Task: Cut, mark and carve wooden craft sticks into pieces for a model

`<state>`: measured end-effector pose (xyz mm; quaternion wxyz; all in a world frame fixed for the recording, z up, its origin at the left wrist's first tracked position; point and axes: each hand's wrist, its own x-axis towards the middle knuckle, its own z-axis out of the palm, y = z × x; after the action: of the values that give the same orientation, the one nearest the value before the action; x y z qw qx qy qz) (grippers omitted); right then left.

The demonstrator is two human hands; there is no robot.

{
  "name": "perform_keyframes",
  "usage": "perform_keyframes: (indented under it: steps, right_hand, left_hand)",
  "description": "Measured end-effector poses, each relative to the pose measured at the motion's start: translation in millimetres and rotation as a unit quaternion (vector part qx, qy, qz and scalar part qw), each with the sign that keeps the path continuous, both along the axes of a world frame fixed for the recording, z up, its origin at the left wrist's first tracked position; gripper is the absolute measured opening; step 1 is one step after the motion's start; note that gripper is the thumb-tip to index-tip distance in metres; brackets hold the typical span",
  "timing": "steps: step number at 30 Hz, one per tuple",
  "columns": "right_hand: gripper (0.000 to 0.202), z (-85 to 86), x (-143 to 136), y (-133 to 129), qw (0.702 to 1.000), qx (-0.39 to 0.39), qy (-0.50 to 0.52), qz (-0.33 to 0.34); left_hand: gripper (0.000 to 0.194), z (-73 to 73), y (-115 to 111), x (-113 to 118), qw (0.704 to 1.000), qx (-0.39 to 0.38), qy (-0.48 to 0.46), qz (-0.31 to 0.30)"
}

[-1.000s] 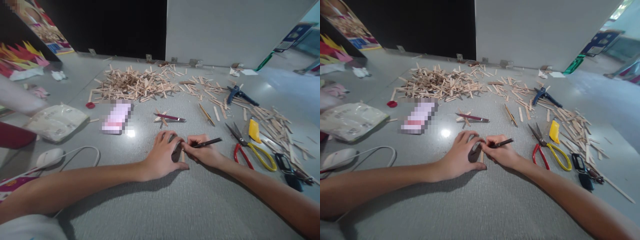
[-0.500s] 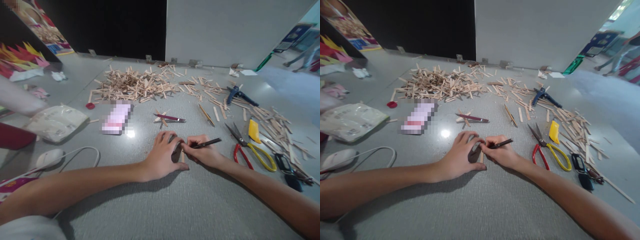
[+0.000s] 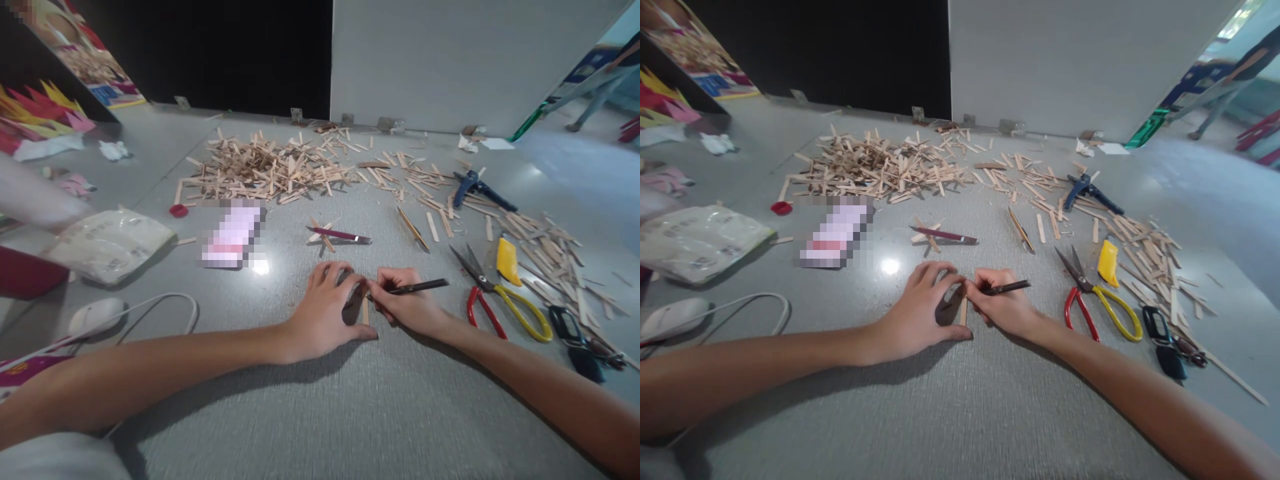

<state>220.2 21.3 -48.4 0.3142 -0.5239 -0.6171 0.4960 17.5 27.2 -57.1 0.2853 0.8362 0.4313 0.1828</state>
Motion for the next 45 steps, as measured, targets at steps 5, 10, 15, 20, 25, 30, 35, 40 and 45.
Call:
perform_keyframes:
  steps: [5, 10, 15, 20, 25, 30, 35, 40, 45]
  right_hand:
    - [0.053, 0.3, -0.7, 0.1, 1.0, 0.002, 0.003, 0.001]
    - [0.053, -0.1, -0.3, 0.5, 1.0, 0.011, 0.002, 0.012]
    - [0.05, -0.5, 0.7, 0.6, 1.0, 0.015, 0.006, 0.02]
    - [0.051, -0.8, 1.0, 1.3, 1.0, 0.018, -0.001, 0.023]
    - [0.049, -1.0, 0.4, 2.1, 0.999, 0.018, 0.001, 0.027]
    - [0.05, -0.4, 0.7, 2.1, 0.999, 0.019, -0.006, 0.03]
    - [0.048, -0.1, 1.4, 2.2, 0.999, 0.026, -0.02, 0.033]
    - [0.047, 1.1, 1.8, 2.9, 0.998, 0.037, -0.036, 0.038]
    - [0.048, 0.5, 2.9, 3.5, 0.997, 0.05, -0.052, 0.042]
  left_hand:
    - [0.079, 0.9, 0.3, -0.3, 1.0, 0.0, -0.009, -0.002]
    - [0.081, 4.9, 0.1, 0.6, 1.0, -0.008, 0.011, 0.0]
    - [0.083, 4.1, 0.5, 0.8, 1.0, -0.003, 0.019, -0.005]
    - [0.081, 2.3, 0.5, 0.1, 1.0, -0.001, 0.005, -0.003]
    - [0.08, 1.8, 0.2, 0.0, 1.0, -0.002, 0.003, -0.002]
    - [0.079, -1.1, 0.7, -0.8, 1.0, 0.004, -0.016, -0.003]
    - [0.08, 1.0, 0.8, -0.6, 1.0, -0.004, -0.007, -0.003]
    - [0.078, 1.8, 0.3, -0.2, 1.0, 0.001, -0.002, -0.003]
    - [0.077, 0.0, 0.5, -0.8, 1.0, 0.001, -0.01, -0.004]
